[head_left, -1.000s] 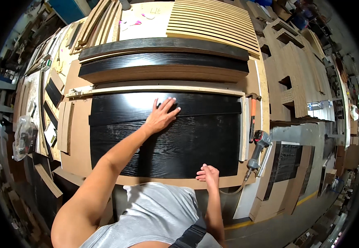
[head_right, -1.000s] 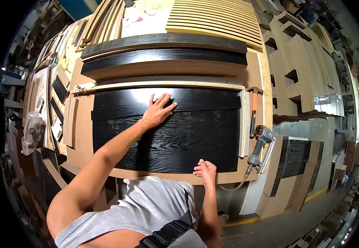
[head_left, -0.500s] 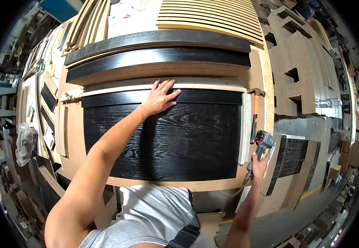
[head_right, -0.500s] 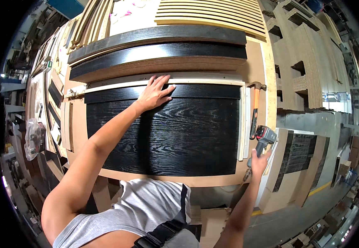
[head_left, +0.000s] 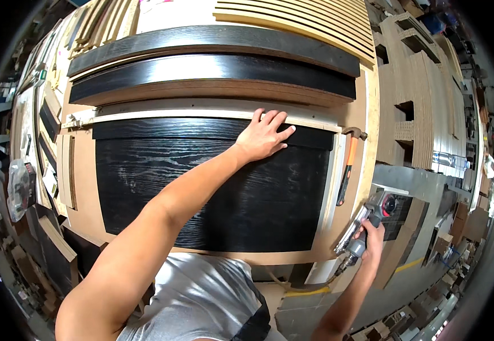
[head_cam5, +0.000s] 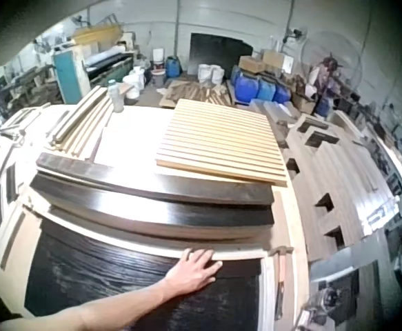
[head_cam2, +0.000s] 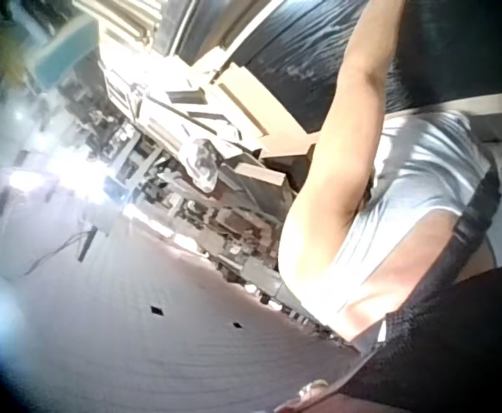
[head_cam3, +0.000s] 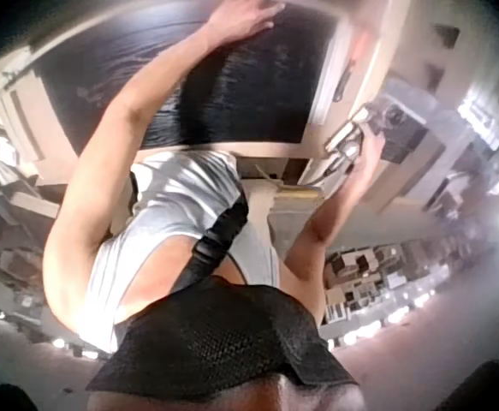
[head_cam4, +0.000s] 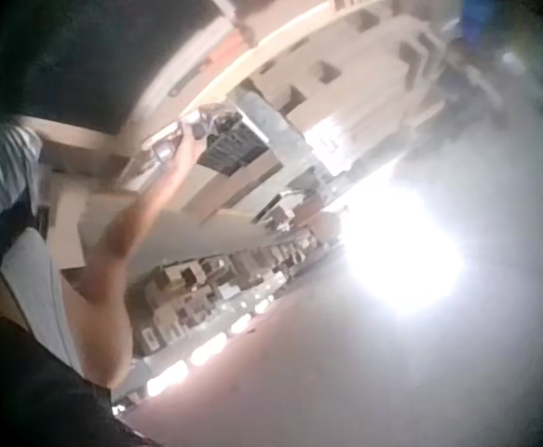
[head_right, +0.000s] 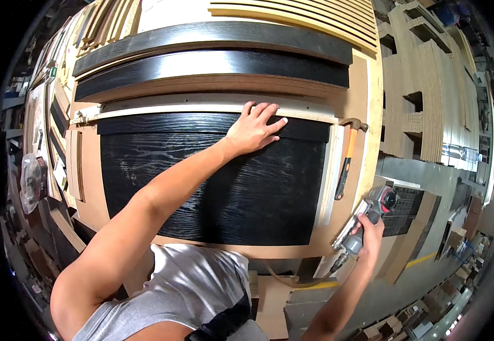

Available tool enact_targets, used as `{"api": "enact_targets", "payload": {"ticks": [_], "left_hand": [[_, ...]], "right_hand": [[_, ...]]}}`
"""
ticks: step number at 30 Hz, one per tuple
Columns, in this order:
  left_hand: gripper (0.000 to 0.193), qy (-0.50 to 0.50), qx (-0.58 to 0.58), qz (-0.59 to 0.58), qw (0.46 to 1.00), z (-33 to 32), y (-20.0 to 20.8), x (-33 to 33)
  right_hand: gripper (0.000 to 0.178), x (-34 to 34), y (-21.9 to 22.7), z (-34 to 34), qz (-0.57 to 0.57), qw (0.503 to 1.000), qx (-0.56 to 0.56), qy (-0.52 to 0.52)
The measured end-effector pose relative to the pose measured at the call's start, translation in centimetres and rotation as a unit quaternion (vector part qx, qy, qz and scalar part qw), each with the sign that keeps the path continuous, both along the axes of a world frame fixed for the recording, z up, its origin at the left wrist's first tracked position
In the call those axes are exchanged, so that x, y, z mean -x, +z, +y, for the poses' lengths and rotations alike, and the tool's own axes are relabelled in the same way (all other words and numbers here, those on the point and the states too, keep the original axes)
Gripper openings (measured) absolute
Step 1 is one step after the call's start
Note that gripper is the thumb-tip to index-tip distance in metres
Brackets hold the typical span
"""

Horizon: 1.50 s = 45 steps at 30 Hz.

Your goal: The person places a wooden panel onto a workbench and fastens wooden frame pieces along its perimeter using a pneumatic nail gun. The person then moves the assembled panel aside and repeats the process with another wooden panel.

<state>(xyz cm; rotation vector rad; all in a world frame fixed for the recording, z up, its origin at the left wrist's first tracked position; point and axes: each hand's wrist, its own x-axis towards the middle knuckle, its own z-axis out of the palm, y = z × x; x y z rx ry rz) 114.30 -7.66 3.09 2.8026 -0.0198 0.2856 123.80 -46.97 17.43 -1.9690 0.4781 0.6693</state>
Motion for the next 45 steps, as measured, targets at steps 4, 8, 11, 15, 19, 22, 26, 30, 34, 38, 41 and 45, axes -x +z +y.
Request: {"api": "enact_targets", "payload": {"ticks": [4,8,11,15,19,22,26,30,34,38,41,45], "left_hand": [[0.048,0.005,-0.007,0.014,1.000,-0.1,0.2,-0.4],[0.049,0.009,-0.005,0.026,1.000,-0.1,0.1,-0.3],[0.048,0.006,0.011,0.011,1.000,0.0,-0.2,-0.2],[0.047,0.004,0.026,0.007,1.000,0.2,-0.2,-0.2],[0.047,0.004,0.037,0.013,0.999,0.2,-0.2,-0.3],[0.047,0.009,0.035,0.008,0.999,0.3,-0.2,-0.2],[0.047,0.013,0.031,0.009,0.999,0.4,-0.2,-0.1],[0.049,0.018,0.035,-0.004,0.999,0.5,-0.3,0.3],[0.051,0.014,0.027,0.044,0.999,1.9,0.3,1.7],[0.053,0.068,-0.029,0.051,0.996,8.3,0.2,9.8],[0.053,0.091,-0.067,0.036,0.993,12.2,0.3,14.0],[0.051,0.099,-0.061,0.020,0.993,12.3,-0.2,14.8]], "right_hand": [[0.029,0.1,2.7,4.6,0.044,0.996,-0.050,0.059],[0.041,-0.9,1.6,9.6,0.108,0.976,-0.157,0.100],[0.037,-1.8,0.7,12.2,0.119,0.968,-0.176,0.135],[0.034,-2.6,0.4,14.4,0.111,0.964,-0.161,0.182],[0.033,-2.8,0.1,15.3,0.112,0.965,-0.139,0.190],[0.033,-2.8,0.6,15.9,0.121,0.966,-0.139,0.182],[0.032,-3.0,0.8,16.2,0.122,0.966,-0.116,0.199],[0.032,-2.6,0.7,16.7,0.119,0.965,-0.097,0.214],[0.035,-1.5,0.4,16.5,0.117,0.966,-0.086,0.212],[0.037,0.7,0.3,17.7,0.134,0.957,-0.122,0.225],[0.037,2.2,0.3,20.2,0.136,0.948,-0.122,0.261],[0.035,4.0,0.2,23.0,0.169,0.932,-0.152,0.283]]}}
